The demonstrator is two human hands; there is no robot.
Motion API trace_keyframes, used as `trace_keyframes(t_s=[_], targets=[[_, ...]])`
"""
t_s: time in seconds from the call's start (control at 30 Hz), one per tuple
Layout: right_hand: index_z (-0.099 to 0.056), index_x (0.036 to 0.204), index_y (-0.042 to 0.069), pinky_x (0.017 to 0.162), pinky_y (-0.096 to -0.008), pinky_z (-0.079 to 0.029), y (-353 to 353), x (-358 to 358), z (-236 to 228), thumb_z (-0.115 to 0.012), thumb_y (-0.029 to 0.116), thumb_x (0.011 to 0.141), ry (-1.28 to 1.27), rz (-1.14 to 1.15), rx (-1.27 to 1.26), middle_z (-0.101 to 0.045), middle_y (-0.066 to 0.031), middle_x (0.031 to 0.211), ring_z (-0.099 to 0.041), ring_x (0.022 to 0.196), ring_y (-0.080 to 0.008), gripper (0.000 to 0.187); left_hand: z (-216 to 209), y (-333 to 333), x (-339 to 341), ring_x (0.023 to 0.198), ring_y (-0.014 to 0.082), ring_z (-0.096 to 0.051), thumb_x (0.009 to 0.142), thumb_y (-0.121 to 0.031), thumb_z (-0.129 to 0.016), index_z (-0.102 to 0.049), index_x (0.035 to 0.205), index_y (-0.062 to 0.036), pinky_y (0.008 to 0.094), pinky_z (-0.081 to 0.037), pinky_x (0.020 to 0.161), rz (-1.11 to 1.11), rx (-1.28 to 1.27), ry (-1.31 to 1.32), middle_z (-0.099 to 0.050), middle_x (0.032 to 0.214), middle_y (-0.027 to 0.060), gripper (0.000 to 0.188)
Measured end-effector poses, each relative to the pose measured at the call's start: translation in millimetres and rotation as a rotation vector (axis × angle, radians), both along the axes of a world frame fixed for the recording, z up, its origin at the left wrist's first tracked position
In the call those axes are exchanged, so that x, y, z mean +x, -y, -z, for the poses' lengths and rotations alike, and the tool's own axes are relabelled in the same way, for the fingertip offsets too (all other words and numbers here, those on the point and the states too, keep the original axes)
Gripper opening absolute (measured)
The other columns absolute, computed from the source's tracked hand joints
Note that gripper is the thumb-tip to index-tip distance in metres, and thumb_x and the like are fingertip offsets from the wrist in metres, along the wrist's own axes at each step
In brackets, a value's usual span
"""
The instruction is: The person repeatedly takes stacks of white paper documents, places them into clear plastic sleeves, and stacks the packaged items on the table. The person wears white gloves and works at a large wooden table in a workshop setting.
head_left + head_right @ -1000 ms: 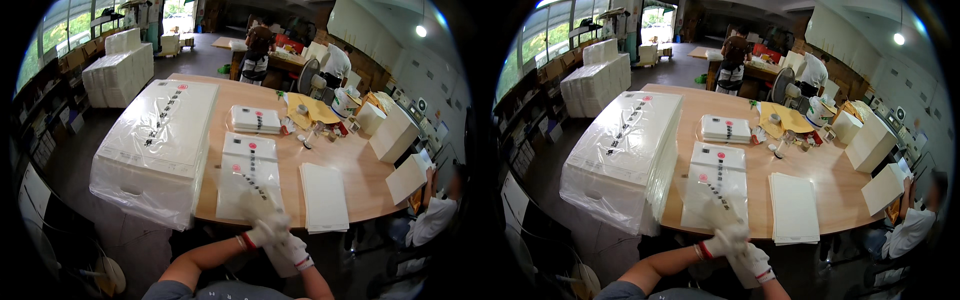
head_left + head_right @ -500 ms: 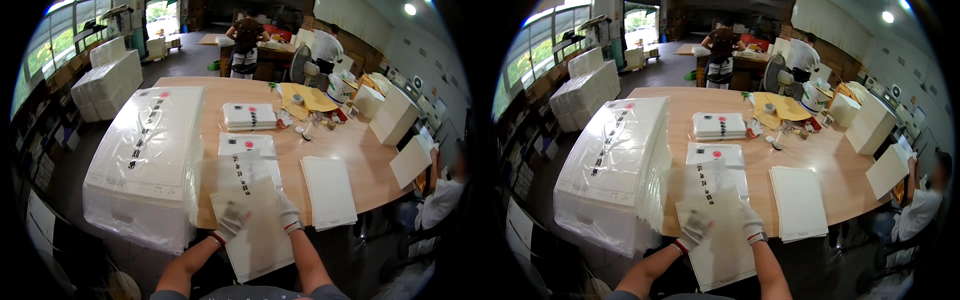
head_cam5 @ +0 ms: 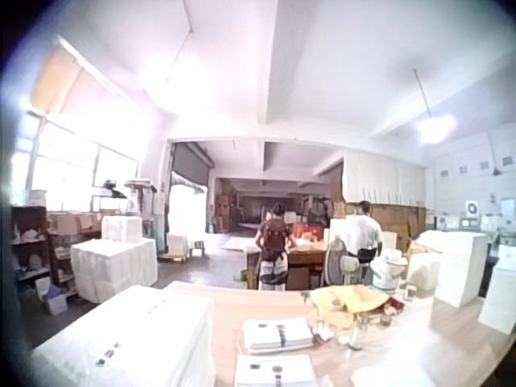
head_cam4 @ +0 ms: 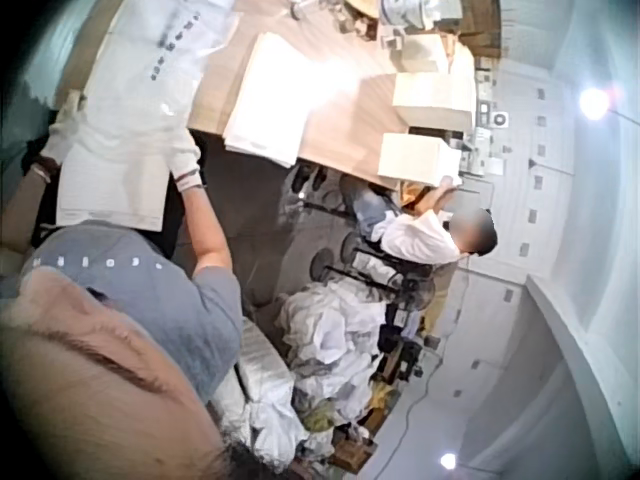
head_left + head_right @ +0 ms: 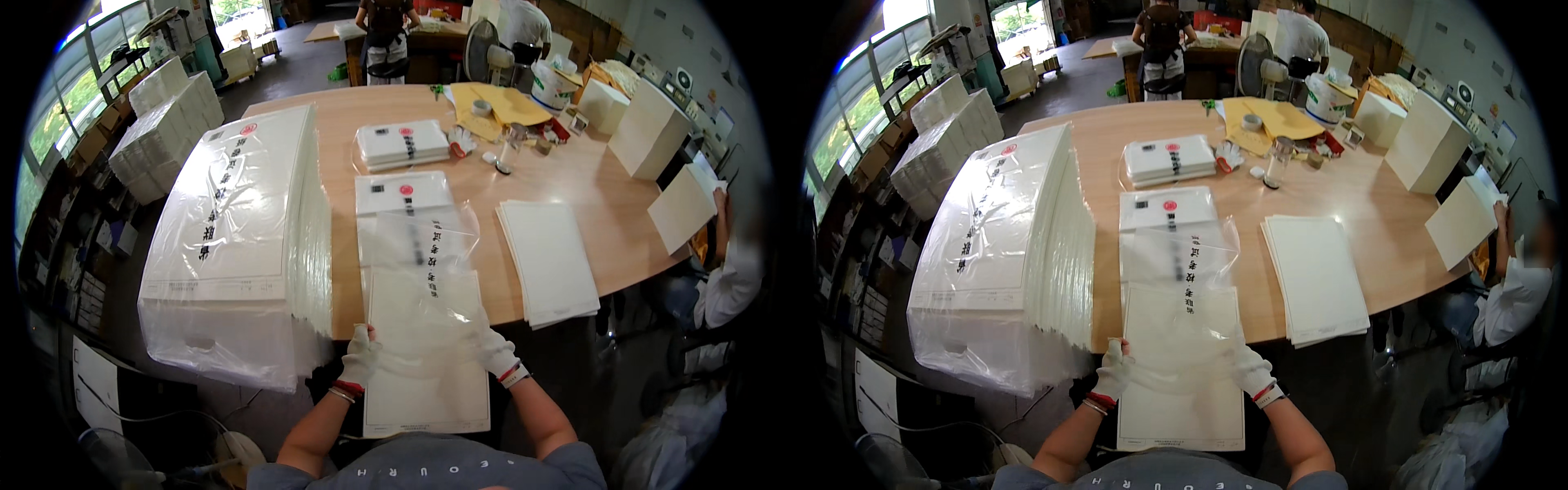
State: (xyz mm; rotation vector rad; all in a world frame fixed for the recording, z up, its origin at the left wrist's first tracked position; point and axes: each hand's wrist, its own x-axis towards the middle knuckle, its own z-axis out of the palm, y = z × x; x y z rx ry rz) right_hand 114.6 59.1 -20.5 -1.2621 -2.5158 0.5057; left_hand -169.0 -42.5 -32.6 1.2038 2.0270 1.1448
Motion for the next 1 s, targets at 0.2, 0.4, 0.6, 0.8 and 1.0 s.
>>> trace_keyframes(t_s=[0.2,0.4,0.6,0.8,1.0], targets=[[-0.003,0.143,0.009,0.059,-0.0460,-0.047,54,11,-22,-0.052,0.034,0.086,0.141,0.149,-0.360,-0.063,-0.0179,0.088,-0.062,0.074,-0.0345,0.079,-7,58,18,0.065,0.0287,-0.050,0.082,-0.005,-0.052,-0.037,0.092,-0.0023,0.0393,-0.042,0.060,0.088,-0.011,-0.076,-0.048,0.076,0.0135,0.018],[-0.018,0.141,0.003,0.055,-0.0413,-0.047,145,54,-54,-0.049,0.022,0.088,-0.031,0.024,-0.461,-0.062,-0.0223,0.098,-0.062,0.068,-0.0334,0.064,-48,138,40,0.080,0.0342,-0.054,0.085,-0.013,-0.055,-0.044,0.095,-0.0018,0.0417,-0.044,0.069,0.226,-0.081,-0.034,-0.050,0.092,0.0183,0.018],[-0.045,0.126,0.005,0.077,-0.0352,-0.049,194,71,-4,-0.044,0.012,0.088,-0.236,-0.253,-0.621,-0.056,-0.0210,0.111,-0.060,0.091,-0.0314,0.039,-32,198,29,0.080,0.0271,-0.055,0.082,-0.007,-0.055,-0.053,0.093,0.0017,0.0361,-0.045,0.067,0.528,-0.137,0.278,-0.055,0.096,0.0184,0.014],[-0.052,0.121,0.006,0.071,-0.0319,-0.050,166,68,-95,-0.047,0.014,0.089,-0.208,0.027,-0.583,-0.065,-0.0150,0.090,-0.065,0.078,-0.0248,0.033,-99,168,44,0.060,0.0173,-0.053,0.071,0.007,-0.038,-0.043,0.072,-0.0013,0.0272,-0.048,0.059,0.105,0.024,0.547,-0.054,0.075,0.0111,0.010],[-0.054,0.114,0.000,0.077,-0.0287,-0.049,134,99,-16,-0.052,0.020,0.089,-1.173,0.696,-1.062,-0.062,-0.0129,0.095,-0.060,0.086,-0.0191,0.032,-112,121,61,0.068,0.0242,-0.054,0.070,0.003,-0.051,-0.053,0.079,-0.0021,0.0298,-0.044,0.060,0.405,0.277,0.052,-0.052,0.073,0.0121,0.011]])
